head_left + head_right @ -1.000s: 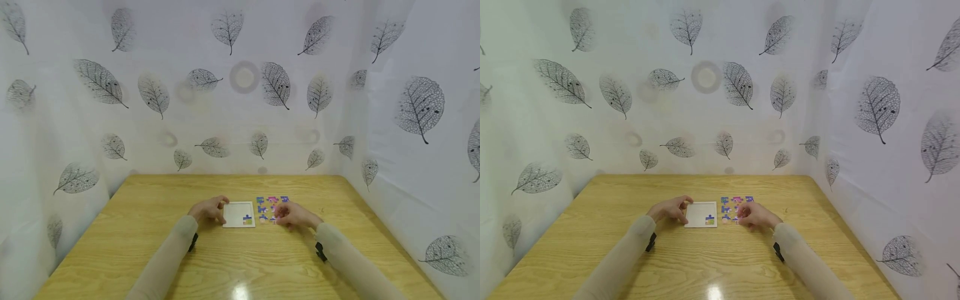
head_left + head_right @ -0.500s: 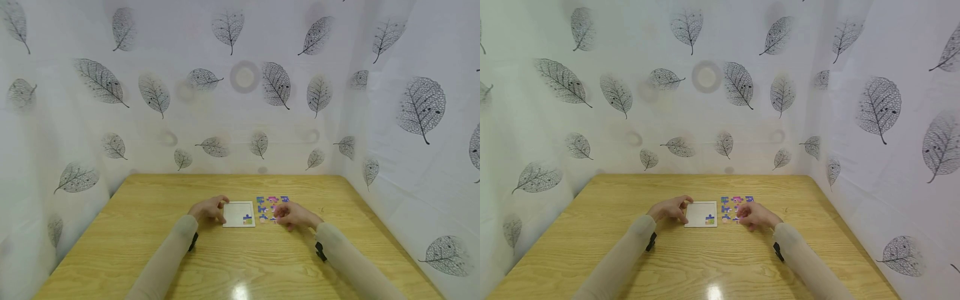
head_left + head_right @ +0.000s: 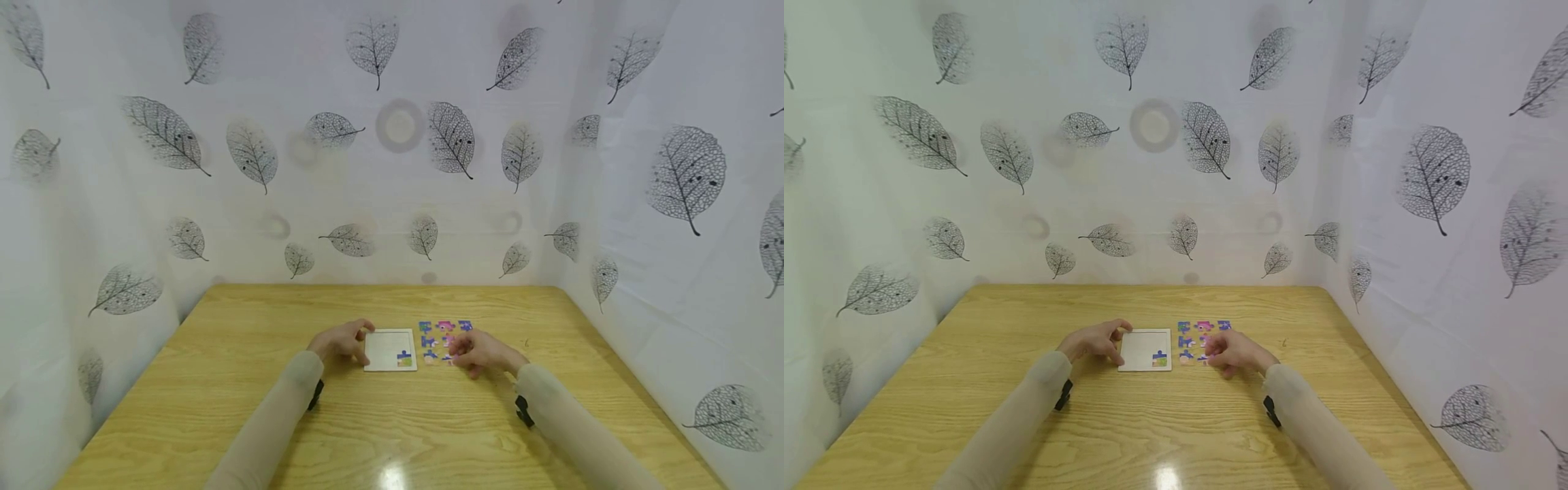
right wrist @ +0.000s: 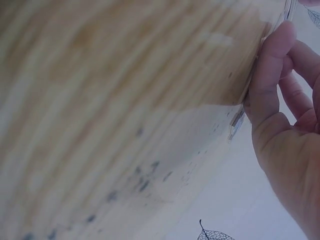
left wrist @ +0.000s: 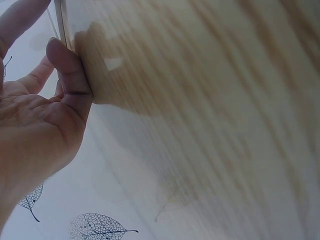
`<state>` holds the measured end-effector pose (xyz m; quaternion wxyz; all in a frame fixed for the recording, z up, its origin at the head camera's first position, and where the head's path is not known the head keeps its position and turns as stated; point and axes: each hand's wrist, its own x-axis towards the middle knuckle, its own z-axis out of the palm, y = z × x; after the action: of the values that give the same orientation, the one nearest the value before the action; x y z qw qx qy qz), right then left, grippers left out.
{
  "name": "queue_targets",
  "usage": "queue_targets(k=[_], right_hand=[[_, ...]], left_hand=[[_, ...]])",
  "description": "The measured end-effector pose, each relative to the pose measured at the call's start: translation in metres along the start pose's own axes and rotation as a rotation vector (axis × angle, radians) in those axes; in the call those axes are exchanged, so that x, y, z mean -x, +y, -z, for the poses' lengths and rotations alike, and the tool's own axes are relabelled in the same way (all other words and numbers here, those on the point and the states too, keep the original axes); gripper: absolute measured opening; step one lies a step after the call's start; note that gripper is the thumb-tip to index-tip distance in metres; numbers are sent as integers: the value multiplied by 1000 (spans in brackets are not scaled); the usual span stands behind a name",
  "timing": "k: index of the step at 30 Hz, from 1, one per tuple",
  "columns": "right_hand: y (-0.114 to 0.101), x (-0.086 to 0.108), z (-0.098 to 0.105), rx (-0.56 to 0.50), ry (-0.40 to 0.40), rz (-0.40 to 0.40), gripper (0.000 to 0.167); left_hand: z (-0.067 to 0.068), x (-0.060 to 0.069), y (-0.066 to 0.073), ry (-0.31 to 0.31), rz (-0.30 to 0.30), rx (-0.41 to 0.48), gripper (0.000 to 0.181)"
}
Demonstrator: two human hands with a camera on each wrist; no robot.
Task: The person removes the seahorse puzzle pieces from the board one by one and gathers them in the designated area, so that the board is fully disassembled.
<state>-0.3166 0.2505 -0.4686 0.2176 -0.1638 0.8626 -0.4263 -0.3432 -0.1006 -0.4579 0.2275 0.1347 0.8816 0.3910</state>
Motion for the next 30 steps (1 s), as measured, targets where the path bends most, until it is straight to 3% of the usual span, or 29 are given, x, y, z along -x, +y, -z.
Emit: queue_targets(k=[6, 17, 24, 30], right_hand=[[1, 0, -1, -3, 7, -20, 16], [3, -1, 0, -33, 9, 24, 20], [-2, -4, -3, 21, 27, 91, 17], [-11, -11, -10, 95, 18, 154, 16]], left_hand=[[-2, -2, -2, 8, 10, 7, 78], [-1, -2, -3, 6, 1, -14, 78], [-1, -2, -3, 11, 10, 17, 78], [-1, -4, -4, 6, -3, -7, 77]])
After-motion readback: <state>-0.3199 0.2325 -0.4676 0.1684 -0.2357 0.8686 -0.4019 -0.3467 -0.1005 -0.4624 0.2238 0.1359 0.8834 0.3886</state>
